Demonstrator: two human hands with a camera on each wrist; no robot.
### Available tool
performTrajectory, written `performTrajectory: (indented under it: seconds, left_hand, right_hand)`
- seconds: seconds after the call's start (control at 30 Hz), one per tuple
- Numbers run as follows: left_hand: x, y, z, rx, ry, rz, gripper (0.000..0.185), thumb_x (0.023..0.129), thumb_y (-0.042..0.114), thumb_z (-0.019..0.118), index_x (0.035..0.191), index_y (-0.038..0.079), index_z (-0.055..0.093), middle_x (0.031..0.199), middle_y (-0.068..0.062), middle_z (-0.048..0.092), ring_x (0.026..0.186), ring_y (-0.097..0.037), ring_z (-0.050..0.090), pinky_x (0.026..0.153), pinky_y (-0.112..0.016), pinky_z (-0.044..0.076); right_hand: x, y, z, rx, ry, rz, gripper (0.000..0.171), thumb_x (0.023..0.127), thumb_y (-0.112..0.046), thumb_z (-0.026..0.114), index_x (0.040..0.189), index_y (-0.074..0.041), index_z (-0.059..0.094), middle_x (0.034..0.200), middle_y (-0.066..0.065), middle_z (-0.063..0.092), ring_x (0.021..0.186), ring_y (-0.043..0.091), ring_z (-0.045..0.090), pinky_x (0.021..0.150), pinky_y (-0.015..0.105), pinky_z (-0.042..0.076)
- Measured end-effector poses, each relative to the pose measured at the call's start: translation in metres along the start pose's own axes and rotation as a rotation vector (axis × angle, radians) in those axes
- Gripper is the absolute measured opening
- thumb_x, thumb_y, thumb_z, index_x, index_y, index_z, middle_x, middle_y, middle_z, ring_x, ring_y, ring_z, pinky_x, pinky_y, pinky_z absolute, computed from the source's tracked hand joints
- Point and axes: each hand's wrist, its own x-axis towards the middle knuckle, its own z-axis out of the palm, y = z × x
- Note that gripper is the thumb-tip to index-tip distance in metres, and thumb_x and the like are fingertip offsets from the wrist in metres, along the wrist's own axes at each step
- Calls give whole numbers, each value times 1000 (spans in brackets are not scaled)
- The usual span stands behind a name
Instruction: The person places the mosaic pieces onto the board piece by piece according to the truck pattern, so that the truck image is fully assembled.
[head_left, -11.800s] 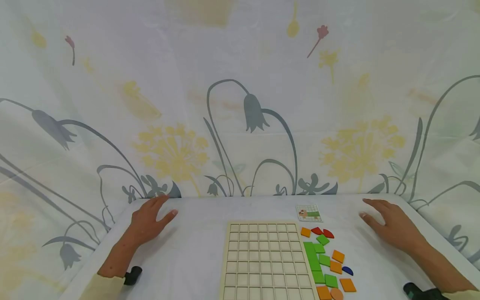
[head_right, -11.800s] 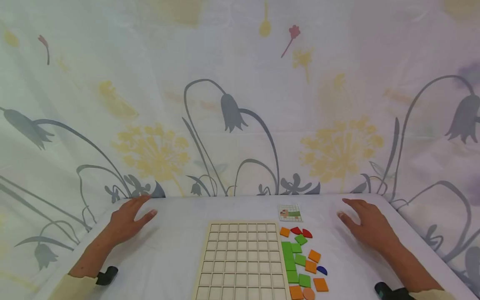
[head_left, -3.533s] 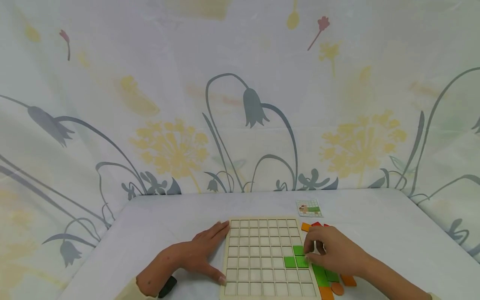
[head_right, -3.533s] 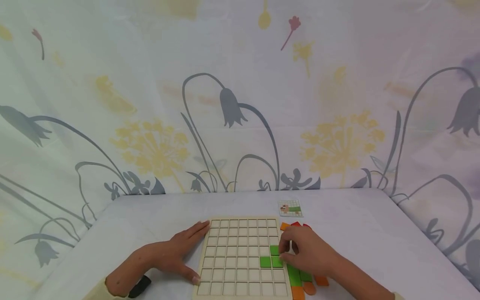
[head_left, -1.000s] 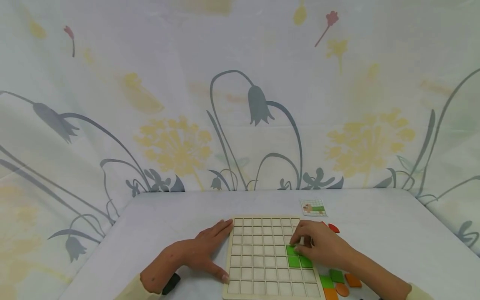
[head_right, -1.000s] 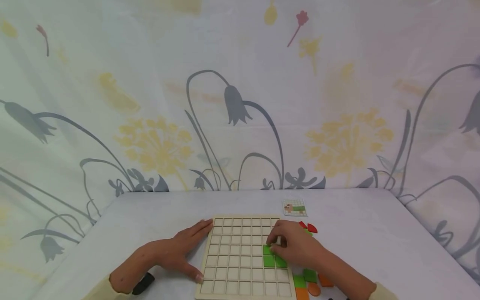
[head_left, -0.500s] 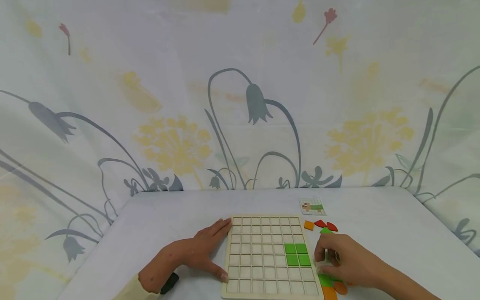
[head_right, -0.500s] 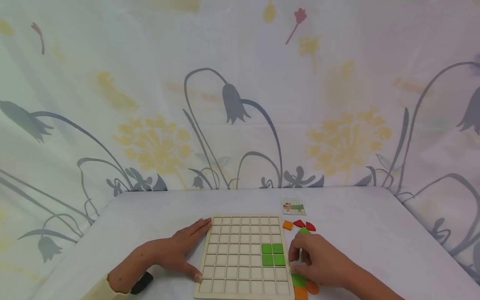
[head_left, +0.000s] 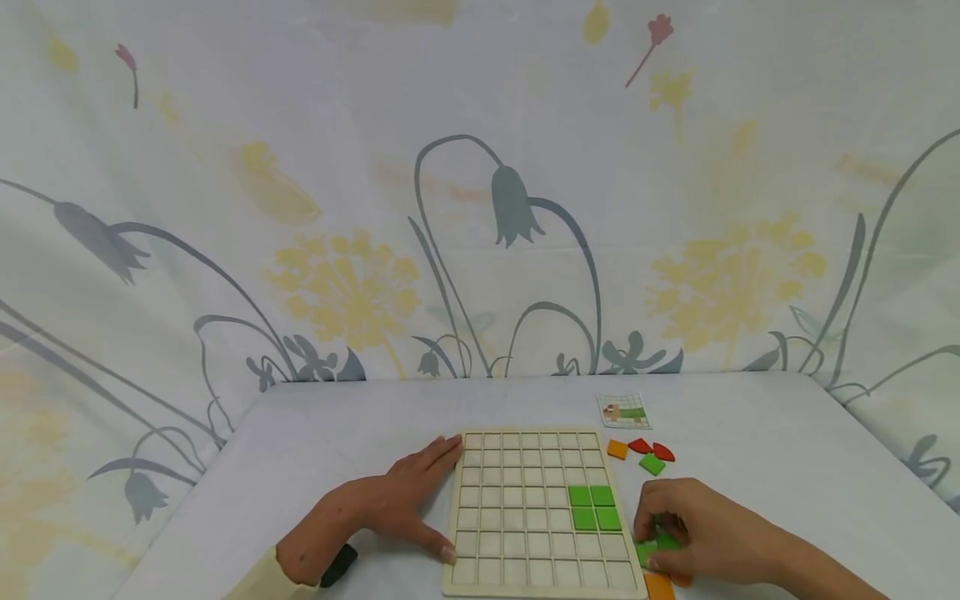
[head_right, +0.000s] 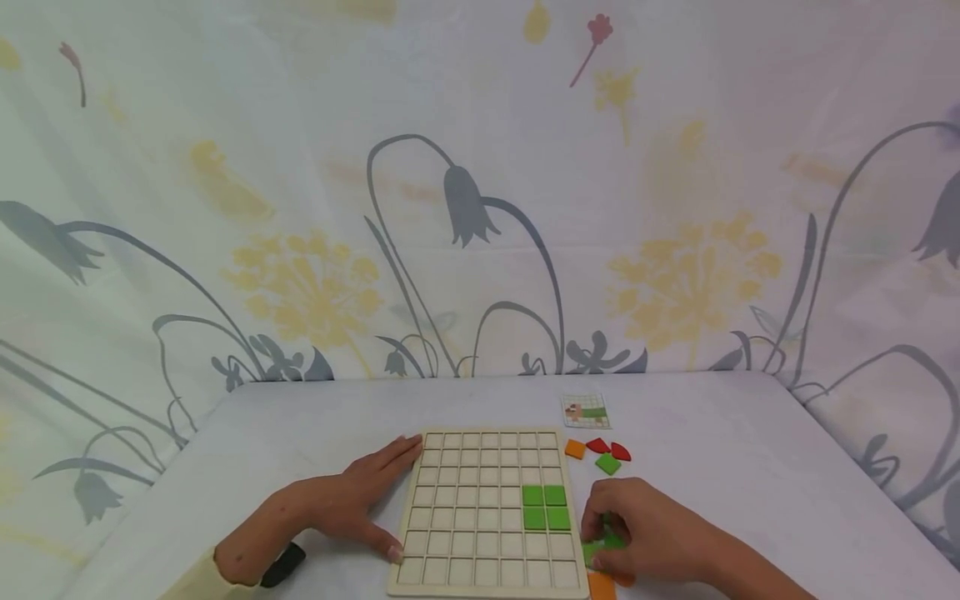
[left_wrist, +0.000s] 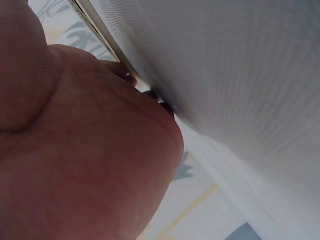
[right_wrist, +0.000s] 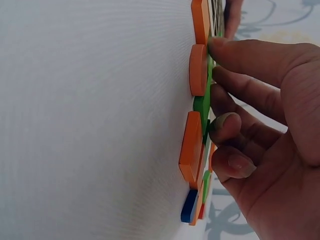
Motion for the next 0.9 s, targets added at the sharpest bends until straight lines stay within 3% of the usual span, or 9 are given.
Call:
performTrajectory:
  seconds: [0.2, 0.37, 0.47, 0.6, 0.7, 0.9]
  left_hand:
    - [0, 0, 0, -4, 1, 6, 128, 82, 55, 89, 172, 12, 9, 180, -3, 2, 165, -28, 2, 127, -62, 18]
    - [0, -1, 0, -2, 4, 8, 128, 82, 56, 89, 172, 12, 9, 180, -3, 2, 165, -28, 1, 128, -61, 18]
    - [1, -2, 1, -4, 4, 7, 128, 82, 56, 89, 172, 13, 9, 180, -2, 1, 166, -27, 1, 128, -61, 18]
    - [2, -3, 2, -10, 3, 5, 128, 82, 57, 89, 173, 14, 9, 180, 0, 1, 166, -26, 1, 128, -61, 17]
    - [2, -3, 2, -14, 1, 5, 128, 82, 58, 89, 173, 15, 9, 180, 0, 1, 166, -26, 0, 128, -61, 17]
    - [1, -2, 2, -8, -1, -6, 128, 82, 57, 89, 172, 14, 9, 180, -1, 1, 165, -27, 2, 127, -61, 18]
  right_hand:
    - [1, -1, 2, -108, 55, -47, 19, 89, -24, 86, 96, -33, 72, 90, -16, 59, 73, 0, 54, 64, 20, 47]
    - [4, -4, 2, -169, 54, -1, 21, 87, -27, 87, 90, -34, 67, 93, -15, 55, 78, 1, 52, 66, 20, 45]
    - [5, -7, 2, -125, 28, 56, 24, 86, -26, 87, 89, -31, 64, 83, -14, 53, 75, 1, 52, 62, 21, 42]
    - [6, -8, 2, -23, 3, 57, 24, 87, -19, 86, 89, -26, 63, 70, -14, 50, 65, 0, 51, 57, 19, 40]
    - [7, -9, 1, 10, 14, 23, 23, 89, -15, 84, 90, -26, 64, 72, -15, 53, 66, 0, 53, 57, 19, 43]
    - [19, -11, 3, 28, 119, -98, 17, 95, -14, 81, 98, -21, 66, 86, -12, 63, 74, 3, 58, 64, 24, 51]
